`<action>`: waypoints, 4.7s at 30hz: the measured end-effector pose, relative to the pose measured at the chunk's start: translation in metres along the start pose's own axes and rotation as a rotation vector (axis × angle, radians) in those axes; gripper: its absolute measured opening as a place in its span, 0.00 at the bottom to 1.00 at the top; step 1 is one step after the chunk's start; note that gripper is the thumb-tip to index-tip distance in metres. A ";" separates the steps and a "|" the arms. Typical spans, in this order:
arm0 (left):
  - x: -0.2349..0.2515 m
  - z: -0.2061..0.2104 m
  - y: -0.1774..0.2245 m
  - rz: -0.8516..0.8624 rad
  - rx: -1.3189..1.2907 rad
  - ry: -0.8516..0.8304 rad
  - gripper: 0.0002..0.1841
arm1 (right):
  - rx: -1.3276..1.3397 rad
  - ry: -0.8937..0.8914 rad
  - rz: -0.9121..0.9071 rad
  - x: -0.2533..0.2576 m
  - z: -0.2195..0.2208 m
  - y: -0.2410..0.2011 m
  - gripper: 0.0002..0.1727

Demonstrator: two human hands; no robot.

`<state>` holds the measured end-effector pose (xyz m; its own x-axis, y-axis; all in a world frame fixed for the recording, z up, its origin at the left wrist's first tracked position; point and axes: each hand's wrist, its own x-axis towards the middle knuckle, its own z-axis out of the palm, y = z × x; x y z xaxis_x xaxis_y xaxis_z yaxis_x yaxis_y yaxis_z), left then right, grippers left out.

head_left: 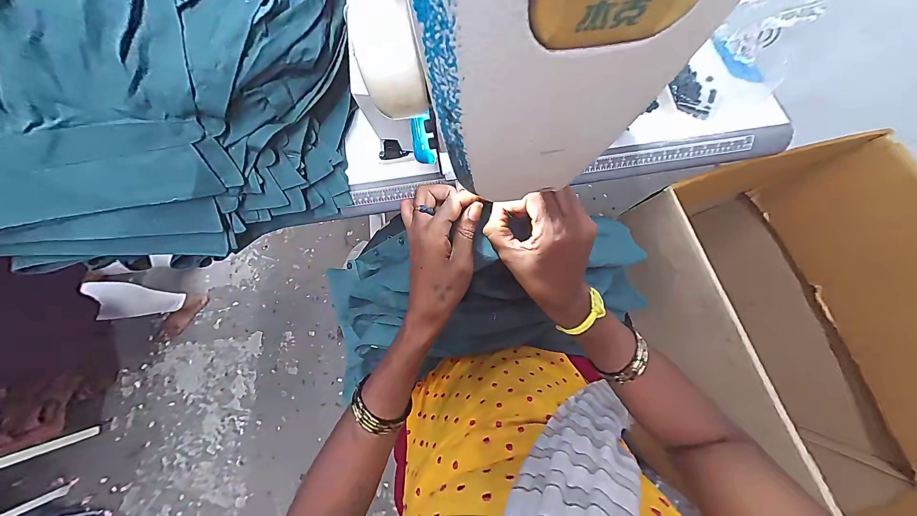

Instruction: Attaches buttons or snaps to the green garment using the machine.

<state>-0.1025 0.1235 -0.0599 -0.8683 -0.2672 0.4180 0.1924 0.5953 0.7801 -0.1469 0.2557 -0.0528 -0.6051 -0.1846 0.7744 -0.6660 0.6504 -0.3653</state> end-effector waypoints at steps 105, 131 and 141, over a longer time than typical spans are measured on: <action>0.015 -0.016 -0.009 -0.401 -0.276 -0.164 0.25 | 0.445 -0.099 0.414 -0.001 -0.046 0.088 0.13; 0.012 -0.004 -0.015 -0.412 -0.333 -0.117 0.27 | 0.130 -0.215 0.368 0.003 -0.041 0.129 0.11; 0.010 -0.004 -0.013 -0.408 -0.366 -0.091 0.26 | -0.244 -0.433 -0.051 0.060 0.008 0.152 0.10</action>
<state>-0.1121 0.1097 -0.0640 -0.9384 -0.3449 0.0191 -0.0355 0.1512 0.9879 -0.2878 0.3373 -0.0662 -0.7347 -0.4758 0.4835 -0.6092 0.7764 -0.1616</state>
